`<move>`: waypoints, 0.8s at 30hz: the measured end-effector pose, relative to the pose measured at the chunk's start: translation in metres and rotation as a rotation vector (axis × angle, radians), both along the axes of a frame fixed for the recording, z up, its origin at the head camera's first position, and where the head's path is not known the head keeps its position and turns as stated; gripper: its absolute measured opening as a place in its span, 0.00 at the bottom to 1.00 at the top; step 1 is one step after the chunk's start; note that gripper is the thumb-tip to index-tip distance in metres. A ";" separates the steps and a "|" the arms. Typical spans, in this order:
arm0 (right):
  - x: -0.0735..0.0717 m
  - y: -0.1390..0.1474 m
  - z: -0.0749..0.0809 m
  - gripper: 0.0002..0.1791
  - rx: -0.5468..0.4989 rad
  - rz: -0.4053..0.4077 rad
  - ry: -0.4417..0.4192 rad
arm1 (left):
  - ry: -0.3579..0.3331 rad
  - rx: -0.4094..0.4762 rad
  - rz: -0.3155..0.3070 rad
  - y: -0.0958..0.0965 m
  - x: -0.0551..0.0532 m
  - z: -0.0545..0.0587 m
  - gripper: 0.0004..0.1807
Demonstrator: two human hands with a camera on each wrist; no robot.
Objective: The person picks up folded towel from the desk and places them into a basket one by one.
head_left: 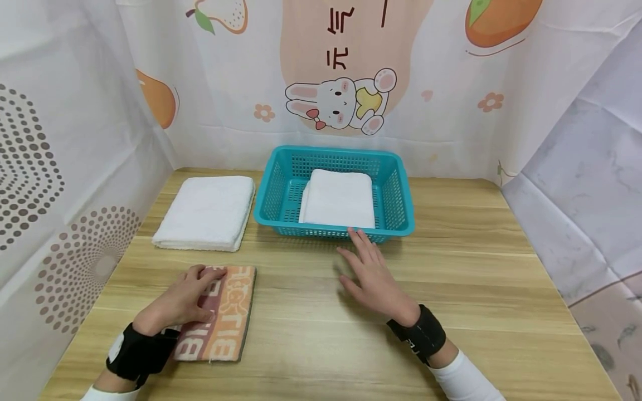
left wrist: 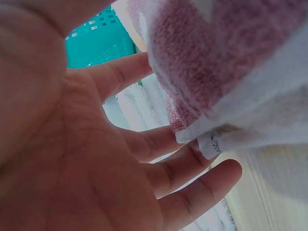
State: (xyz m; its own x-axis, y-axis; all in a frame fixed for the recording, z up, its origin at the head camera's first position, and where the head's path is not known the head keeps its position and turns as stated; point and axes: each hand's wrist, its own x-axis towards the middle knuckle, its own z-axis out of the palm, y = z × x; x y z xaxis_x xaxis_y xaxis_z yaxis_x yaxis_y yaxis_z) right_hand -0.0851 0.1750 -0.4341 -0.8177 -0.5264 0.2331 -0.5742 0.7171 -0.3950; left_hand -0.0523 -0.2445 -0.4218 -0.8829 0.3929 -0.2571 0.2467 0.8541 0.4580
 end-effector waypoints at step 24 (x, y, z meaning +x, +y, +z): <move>0.000 0.001 0.000 0.29 -0.004 0.009 0.002 | -0.003 -0.023 -0.027 0.002 -0.001 0.002 0.47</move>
State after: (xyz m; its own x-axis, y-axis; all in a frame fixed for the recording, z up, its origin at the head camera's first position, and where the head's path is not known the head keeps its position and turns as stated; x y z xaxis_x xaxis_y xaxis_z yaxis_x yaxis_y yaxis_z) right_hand -0.0848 0.1763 -0.4338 -0.8124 -0.5326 0.2373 -0.5815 0.7101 -0.3969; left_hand -0.0536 -0.2425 -0.4202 -0.8715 0.4101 -0.2690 0.2682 0.8576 0.4388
